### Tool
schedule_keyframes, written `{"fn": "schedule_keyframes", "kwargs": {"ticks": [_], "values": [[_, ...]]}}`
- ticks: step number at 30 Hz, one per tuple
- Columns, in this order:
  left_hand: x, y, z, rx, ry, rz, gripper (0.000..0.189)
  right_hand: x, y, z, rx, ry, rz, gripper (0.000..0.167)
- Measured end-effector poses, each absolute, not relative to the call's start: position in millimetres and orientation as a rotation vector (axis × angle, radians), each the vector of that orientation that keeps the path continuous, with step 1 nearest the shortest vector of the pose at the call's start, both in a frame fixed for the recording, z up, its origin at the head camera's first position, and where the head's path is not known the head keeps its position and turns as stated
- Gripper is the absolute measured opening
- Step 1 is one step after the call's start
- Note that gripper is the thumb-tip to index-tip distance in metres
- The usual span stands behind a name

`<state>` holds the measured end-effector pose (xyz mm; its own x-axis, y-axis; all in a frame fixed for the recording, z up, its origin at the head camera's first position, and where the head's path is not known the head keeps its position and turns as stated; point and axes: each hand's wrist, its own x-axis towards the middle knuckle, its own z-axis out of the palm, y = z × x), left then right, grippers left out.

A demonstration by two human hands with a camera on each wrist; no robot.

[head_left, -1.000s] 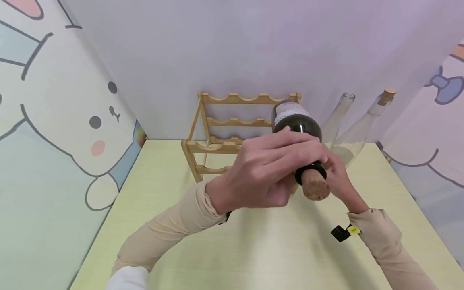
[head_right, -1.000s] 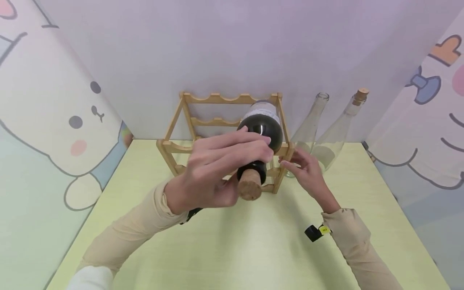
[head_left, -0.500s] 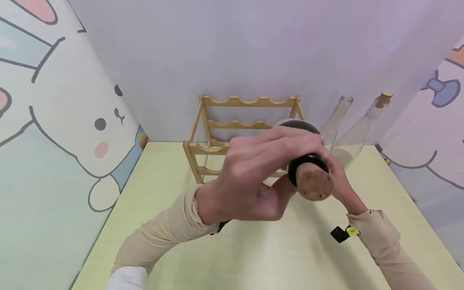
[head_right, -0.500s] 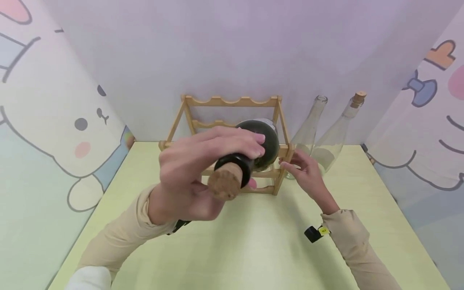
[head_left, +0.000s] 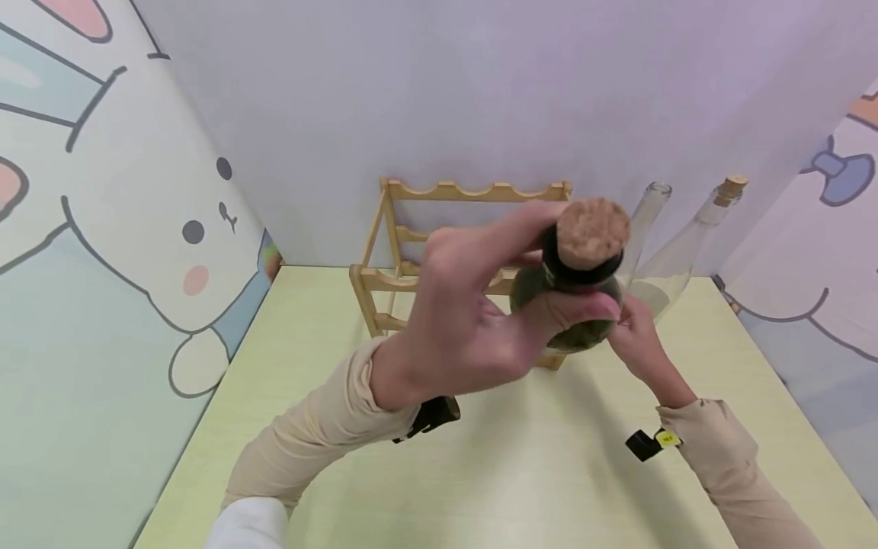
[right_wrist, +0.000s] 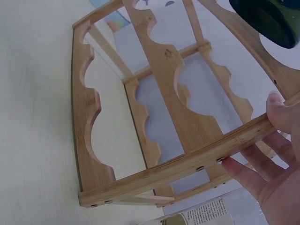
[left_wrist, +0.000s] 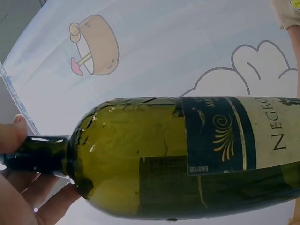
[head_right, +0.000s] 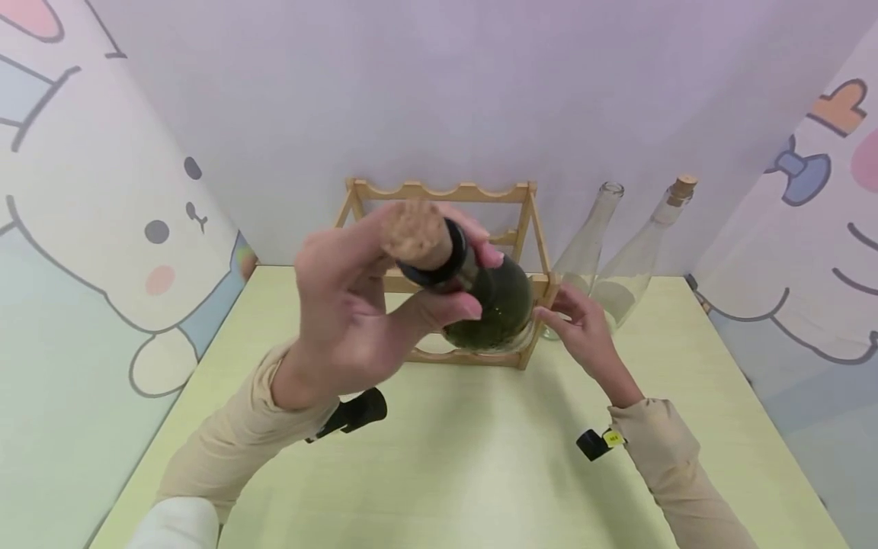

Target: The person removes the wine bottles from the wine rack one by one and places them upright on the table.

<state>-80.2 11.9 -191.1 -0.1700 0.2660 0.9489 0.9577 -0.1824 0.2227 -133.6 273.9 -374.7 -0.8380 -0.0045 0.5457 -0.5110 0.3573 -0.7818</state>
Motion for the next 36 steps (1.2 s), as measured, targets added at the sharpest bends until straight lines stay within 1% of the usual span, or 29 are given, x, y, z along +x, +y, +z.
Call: {"fn": "schedule_keyframes", "kwargs": {"ticks": [6,10,14,16,23,29,36], "values": [[-85.4,12.9,-191.9,-1.448,-1.537,-1.529,0.033,-141.6,279.4,-381.4,0.653,-2.022,1.776,0.051],[-85.1,12.2,-188.0,-1.435,-1.581,-1.656,0.035,-148.9,285.8,-391.2,0.735,-1.999,1.827,0.055],[-86.1,11.1,-186.7,-1.411,-1.637,-1.764,0.035,-155.0,289.9,-399.8,0.725,-2.005,1.854,0.044],[-87.3,10.9,-187.4,-1.397,-1.67,-1.803,0.035,-156.3,290.4,-401.3,0.715,-2.007,1.853,0.042],[-89.1,8.9,-191.6,-1.395,-1.716,-1.965,0.034,-156.9,292.0,-402.0,0.65,-2.072,1.798,0.044],[-82.1,3.8,-196.5,-1.346,-1.773,-1.954,0.035,-157.2,292.4,-402.6,0.648,-2.089,1.81,0.04],[-74.7,-3.7,-207.0,-1.239,-1.877,-1.9,0.03,-155.7,291.0,-400.0,0.638,-2.1,1.863,0.04]]}}
